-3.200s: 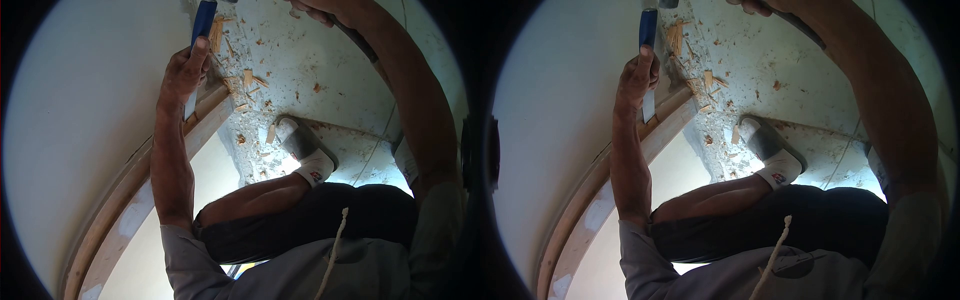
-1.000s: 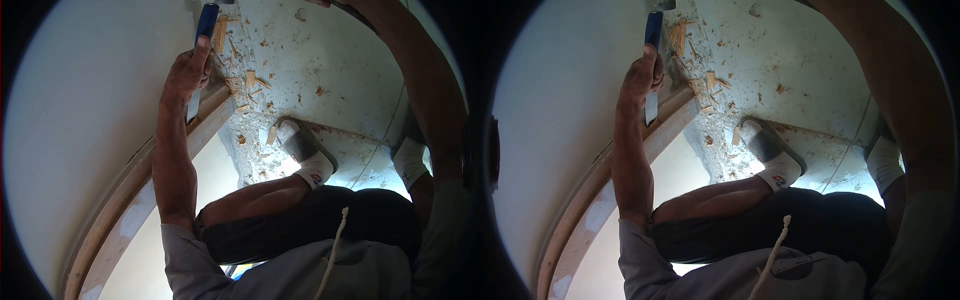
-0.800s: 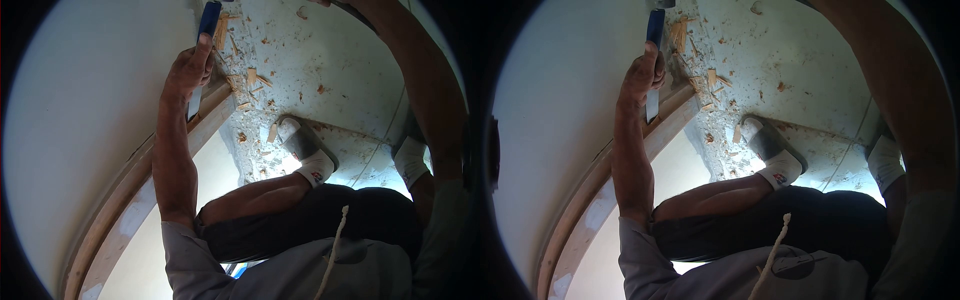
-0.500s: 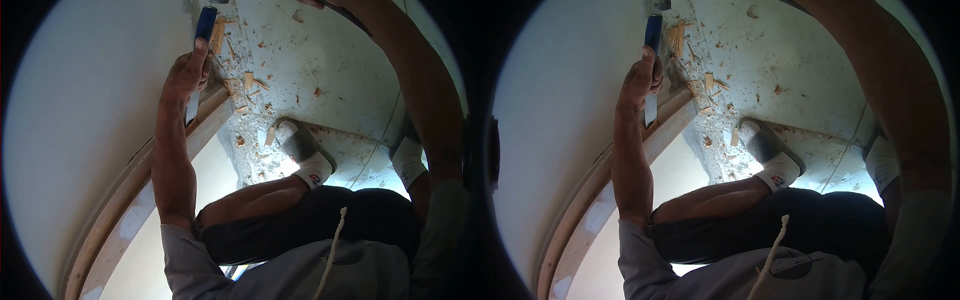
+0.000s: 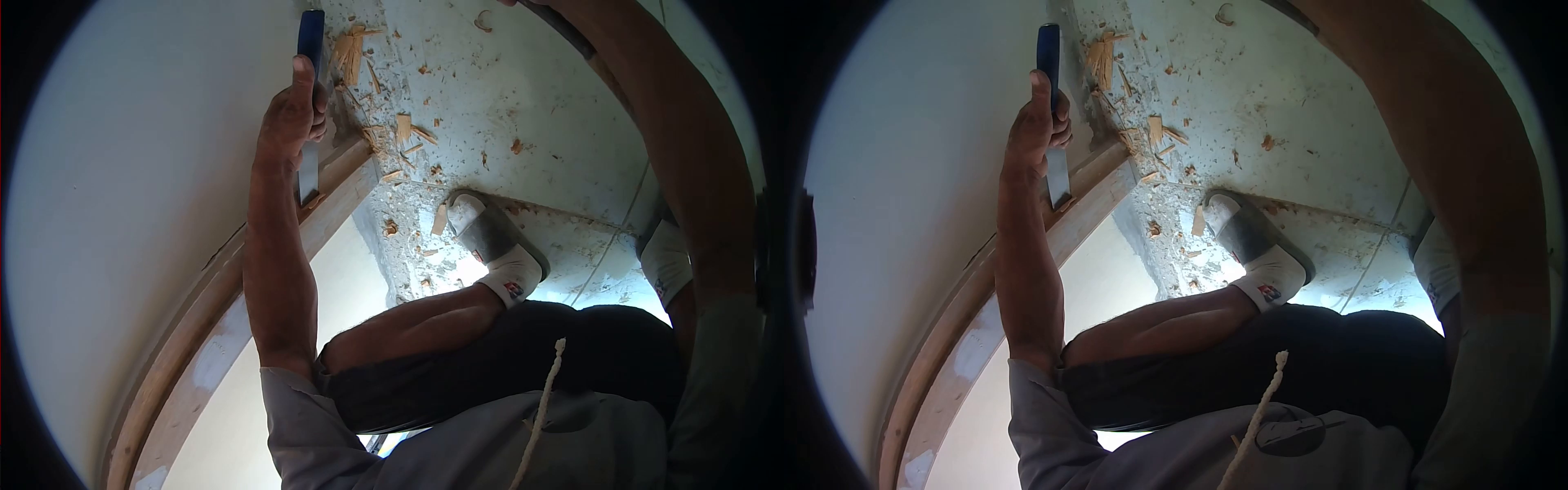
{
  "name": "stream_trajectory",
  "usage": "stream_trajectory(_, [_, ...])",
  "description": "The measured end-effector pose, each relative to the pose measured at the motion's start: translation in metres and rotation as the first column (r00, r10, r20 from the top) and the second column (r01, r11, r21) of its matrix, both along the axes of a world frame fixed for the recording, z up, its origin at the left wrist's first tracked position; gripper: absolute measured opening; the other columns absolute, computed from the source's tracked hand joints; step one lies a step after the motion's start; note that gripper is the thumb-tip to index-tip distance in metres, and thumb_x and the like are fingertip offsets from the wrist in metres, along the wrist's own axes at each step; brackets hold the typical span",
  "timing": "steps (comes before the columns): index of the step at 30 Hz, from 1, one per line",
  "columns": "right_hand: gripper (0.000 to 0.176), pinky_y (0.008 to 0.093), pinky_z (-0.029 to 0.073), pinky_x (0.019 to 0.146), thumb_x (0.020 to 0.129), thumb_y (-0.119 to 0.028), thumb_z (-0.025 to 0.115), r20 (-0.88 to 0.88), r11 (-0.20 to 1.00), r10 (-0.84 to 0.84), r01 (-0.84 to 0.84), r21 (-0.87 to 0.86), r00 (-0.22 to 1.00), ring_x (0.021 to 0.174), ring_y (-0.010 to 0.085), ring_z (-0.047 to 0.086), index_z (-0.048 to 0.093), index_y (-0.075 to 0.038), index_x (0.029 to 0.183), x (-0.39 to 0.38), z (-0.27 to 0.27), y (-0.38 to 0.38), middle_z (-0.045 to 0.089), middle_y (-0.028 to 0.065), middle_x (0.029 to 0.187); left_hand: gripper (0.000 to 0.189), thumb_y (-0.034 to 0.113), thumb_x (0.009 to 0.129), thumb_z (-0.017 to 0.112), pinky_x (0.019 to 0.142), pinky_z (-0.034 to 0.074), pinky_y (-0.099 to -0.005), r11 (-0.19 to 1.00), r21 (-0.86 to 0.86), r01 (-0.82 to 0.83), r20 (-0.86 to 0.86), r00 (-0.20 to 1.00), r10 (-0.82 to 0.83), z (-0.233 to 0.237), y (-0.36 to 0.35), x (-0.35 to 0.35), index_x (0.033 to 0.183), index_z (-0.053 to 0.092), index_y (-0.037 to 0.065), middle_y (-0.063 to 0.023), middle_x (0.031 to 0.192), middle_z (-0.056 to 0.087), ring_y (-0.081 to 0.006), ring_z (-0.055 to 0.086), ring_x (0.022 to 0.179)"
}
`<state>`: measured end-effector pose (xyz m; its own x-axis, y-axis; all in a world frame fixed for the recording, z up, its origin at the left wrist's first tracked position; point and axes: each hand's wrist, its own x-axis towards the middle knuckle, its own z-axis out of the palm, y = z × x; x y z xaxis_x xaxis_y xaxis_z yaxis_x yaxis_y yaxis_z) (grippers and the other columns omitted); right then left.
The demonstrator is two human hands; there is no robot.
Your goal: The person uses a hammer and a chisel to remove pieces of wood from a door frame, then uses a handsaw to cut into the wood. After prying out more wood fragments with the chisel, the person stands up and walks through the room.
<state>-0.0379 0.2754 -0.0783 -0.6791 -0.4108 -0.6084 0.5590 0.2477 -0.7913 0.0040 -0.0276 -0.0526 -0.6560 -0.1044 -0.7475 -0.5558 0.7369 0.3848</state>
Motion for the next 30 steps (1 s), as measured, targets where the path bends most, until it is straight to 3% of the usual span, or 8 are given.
stream_trajectory(1, [0.048,0.0422,0.039,0.045,0.093,-0.041,0.048,0.281,0.95,-0.086,0.164,-0.265,0.956,0.041,0.0211,0.042,0.049,-0.005,0.061,-0.003,-0.005,0.002,0.044,0.0075,0.052,0.072,0.084,0.081,0.034,0.047,0.027,-0.026,0.999,-0.019,-0.038,-0.042,0.998,0.037,0.003,-0.004,0.001,0.064,0.038,0.014,0.0057,0.051,0.026,-0.0083,0.026,0.044])
stream_trajectory(3, [0.05,0.044,0.042,0.047,0.093,-0.042,0.047,0.232,0.953,-0.001,0.071,-0.294,0.973,0.044,0.0237,0.049,0.057,0.0,0.068,0.006,-0.013,-0.009,0.052,0.0118,0.055,0.073,0.084,0.08,0.038,0.046,0.027,-0.0257,1.0,0.001,-0.025,-0.021,0.999,0.025,0.004,-0.006,0.002,0.064,0.041,0.013,0.0057,0.051,0.028,-0.0081,0.028,0.045])
stream_trajectory(5, [0.055,0.0431,0.043,0.045,0.096,-0.044,0.045,-0.371,0.921,0.349,-0.241,0.305,0.861,0.042,0.0239,0.051,0.062,0.005,0.076,0.032,-0.011,-0.04,0.052,0.012,0.053,0.074,0.084,0.078,0.041,0.046,0.028,-0.0255,0.999,0.033,-0.018,0.005,1.0,0.017,0.002,-0.004,0.001,0.063,0.043,0.012,0.0057,0.052,0.029,-0.008,0.029,0.046])
stream_trajectory(6, [0.055,0.0431,0.043,0.045,0.096,-0.044,0.045,-0.371,0.92,0.353,-0.246,0.306,0.859,0.042,0.0239,0.051,0.062,0.005,0.076,0.035,-0.013,-0.044,0.052,0.012,0.053,0.074,0.084,0.079,0.041,0.046,0.027,-0.0257,0.999,0.045,-0.023,-0.013,1.0,0.023,0.003,-0.005,0.0,0.063,0.043,0.012,0.0055,0.052,0.029,-0.0082,0.029,0.046])
stream_trajectory(11, [0.058,0.0405,0.041,0.043,0.095,-0.048,0.045,-0.27,0.994,0.071,-0.044,0.103,0.96,0.039,0.0233,0.05,0.065,0.006,0.089,0.057,-0.003,-0.025,0.05,0.0115,0.049,0.076,0.085,0.078,0.041,0.046,0.027,-0.0259,0.992,0.104,0.069,-0.085,0.995,-0.06,0.023,-0.001,0.014,0.064,0.044,0.01,0.0049,0.052,0.029,-0.0086,0.029,0.046])
stream_trajectory(13, [0.056,0.0397,0.039,0.04,0.095,-0.048,0.046,-0.265,0.99,0.035,0.002,0.139,0.964,0.038,0.0219,0.047,0.062,0.004,0.081,0.058,-0.007,-0.019,0.048,0.01,0.049,0.077,0.085,0.077,0.041,0.046,0.027,-0.0255,0.953,0.276,0.123,-0.112,0.989,-0.095,0.029,0.005,0.016,0.064,0.045,0.009,0.0042,0.052,0.03,-0.0086,0.03,0.046])
stream_trajectory(18, [0.054,0.0381,0.036,0.037,0.096,-0.048,0.047,-0.11,0.981,-0.147,0.159,0.112,0.983,0.036,0.0194,0.043,0.049,-0.003,0.067,0.06,-0.018,-0.019,0.044,0.0069,0.048,0.073,0.084,0.08,0.034,0.048,0.029,-0.0239,0.968,0.21,0.136,-0.14,0.984,-0.108,0.031,0.0,0.012,0.066,0.04,0.013,0.0053,0.054,0.03,-0.0064,0.028,0.045])
stream_trajectory(30, [0.054,0.0342,0.036,0.037,0.096,-0.047,0.046,-0.217,0.989,-0.127,0.141,0.048,0.968,0.037,0.0173,0.044,0.049,-0.005,0.064,0.06,-0.001,-0.004,0.044,0.0065,0.048,0.074,0.082,0.08,0.042,0.045,0.027,-0.0256,0.989,0.106,0.104,-0.093,0.991,-0.094,0.026,-0.001,0.013,0.063,0.044,0.01,0.0042,0.052,0.03,-0.0084,0.03,0.046])
